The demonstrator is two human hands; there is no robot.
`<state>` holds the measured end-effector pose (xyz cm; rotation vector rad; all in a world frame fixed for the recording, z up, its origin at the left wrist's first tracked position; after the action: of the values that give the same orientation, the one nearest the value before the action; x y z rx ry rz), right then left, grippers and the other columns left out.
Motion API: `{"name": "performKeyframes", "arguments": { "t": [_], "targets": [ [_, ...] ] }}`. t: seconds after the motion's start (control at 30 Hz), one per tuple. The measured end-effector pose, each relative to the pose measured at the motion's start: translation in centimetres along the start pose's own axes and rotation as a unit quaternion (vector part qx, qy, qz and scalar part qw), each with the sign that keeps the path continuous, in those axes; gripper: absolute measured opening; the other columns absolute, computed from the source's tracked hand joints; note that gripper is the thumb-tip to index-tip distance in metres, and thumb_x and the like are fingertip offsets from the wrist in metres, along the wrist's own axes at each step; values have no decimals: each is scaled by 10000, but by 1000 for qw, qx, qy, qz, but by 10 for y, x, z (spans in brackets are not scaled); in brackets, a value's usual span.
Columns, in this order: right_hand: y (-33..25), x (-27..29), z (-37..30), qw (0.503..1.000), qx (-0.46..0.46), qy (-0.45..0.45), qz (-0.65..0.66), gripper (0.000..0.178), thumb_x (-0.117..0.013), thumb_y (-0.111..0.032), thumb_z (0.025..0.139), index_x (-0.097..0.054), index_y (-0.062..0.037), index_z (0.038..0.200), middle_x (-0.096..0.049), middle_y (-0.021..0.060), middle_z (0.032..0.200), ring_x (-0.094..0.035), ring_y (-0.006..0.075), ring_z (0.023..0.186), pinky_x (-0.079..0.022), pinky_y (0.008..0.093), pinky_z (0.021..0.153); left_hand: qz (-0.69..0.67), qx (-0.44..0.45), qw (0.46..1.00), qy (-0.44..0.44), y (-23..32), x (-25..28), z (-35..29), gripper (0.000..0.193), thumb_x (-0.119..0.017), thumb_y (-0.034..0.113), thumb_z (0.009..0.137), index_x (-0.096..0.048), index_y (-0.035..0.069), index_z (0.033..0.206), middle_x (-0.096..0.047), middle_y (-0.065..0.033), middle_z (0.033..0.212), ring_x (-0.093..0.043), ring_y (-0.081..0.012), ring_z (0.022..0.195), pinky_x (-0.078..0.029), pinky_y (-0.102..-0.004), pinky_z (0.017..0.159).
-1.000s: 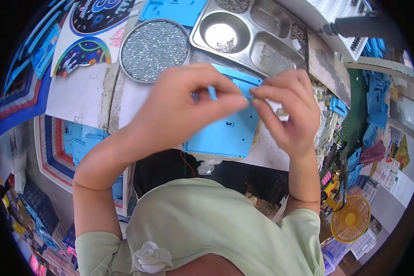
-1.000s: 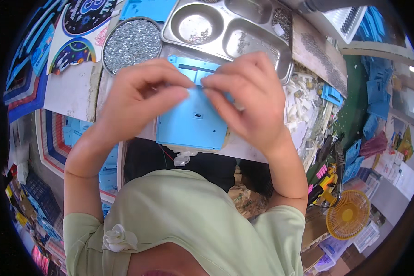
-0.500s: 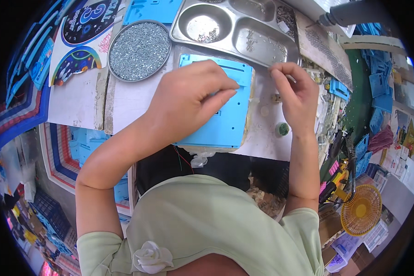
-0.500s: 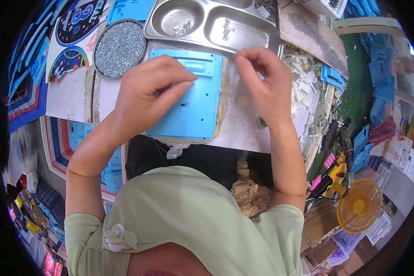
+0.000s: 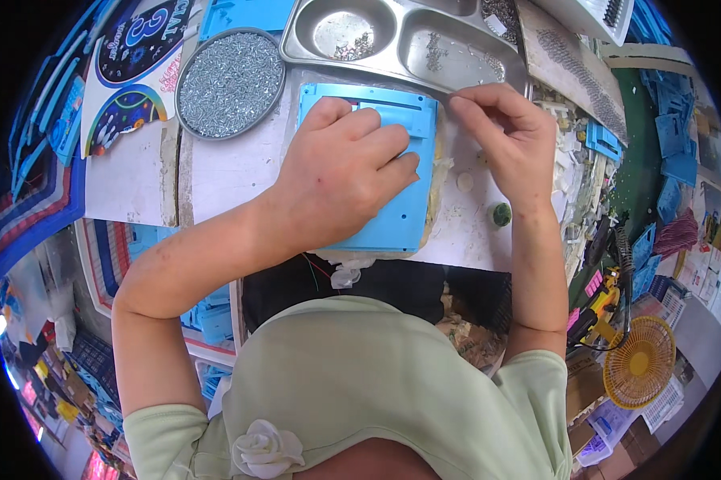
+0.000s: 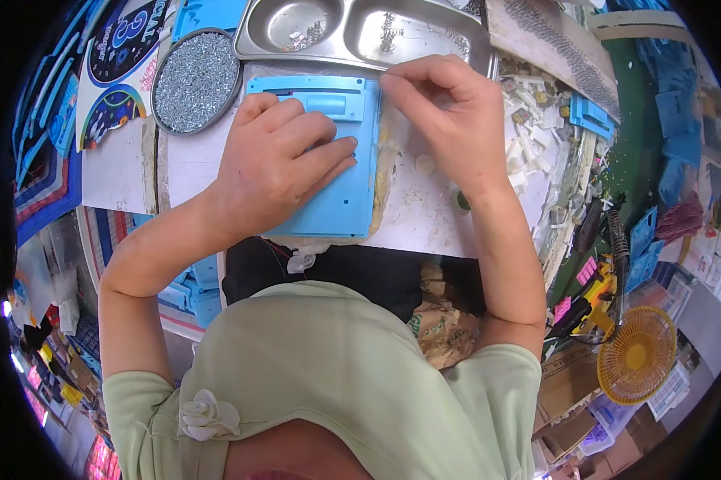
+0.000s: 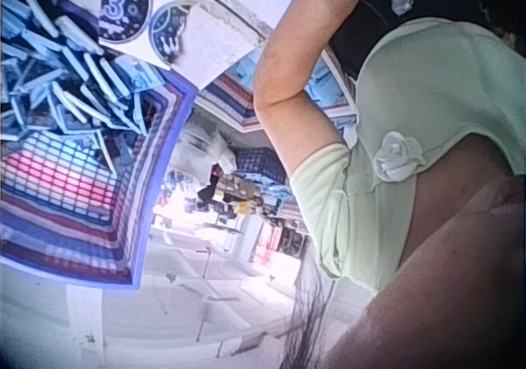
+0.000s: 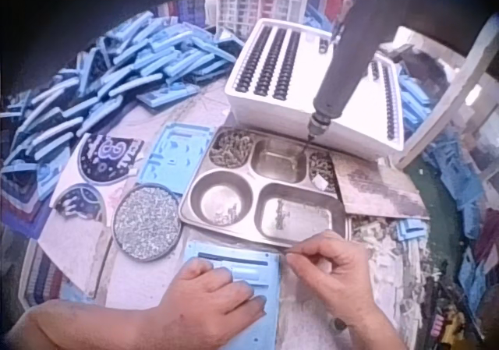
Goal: The recorder is assembling and soldering internal components of a blue plastic electronic device shell.
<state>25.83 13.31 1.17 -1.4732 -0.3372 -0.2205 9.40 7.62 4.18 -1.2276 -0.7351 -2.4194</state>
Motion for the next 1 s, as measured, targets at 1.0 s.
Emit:
{"name": "performKeyframes", "arguments": {
  "t": [1.0],
  "targets": [
    [-31, 8, -2, 956, 195, -13, -221, 197, -796, -122, 806, -784, -89, 1000, -735, 46, 904, -628, 227, 900, -502, 339, 831, -103, 31, 993, -53, 13, 4, -23, 204, -772, 98, 776, -727, 95, 975, -627, -24, 933, -586, -216, 818, -400, -396, 821]
  ]
}}
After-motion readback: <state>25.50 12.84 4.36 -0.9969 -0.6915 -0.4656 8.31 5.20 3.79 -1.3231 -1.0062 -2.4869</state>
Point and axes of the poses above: each hand's wrist, its own z-axis towards the middle knuckle, its own x-axis out of the back of the hand, y = z × x, the point moved 9 cm from there along z, towards the middle knuckle
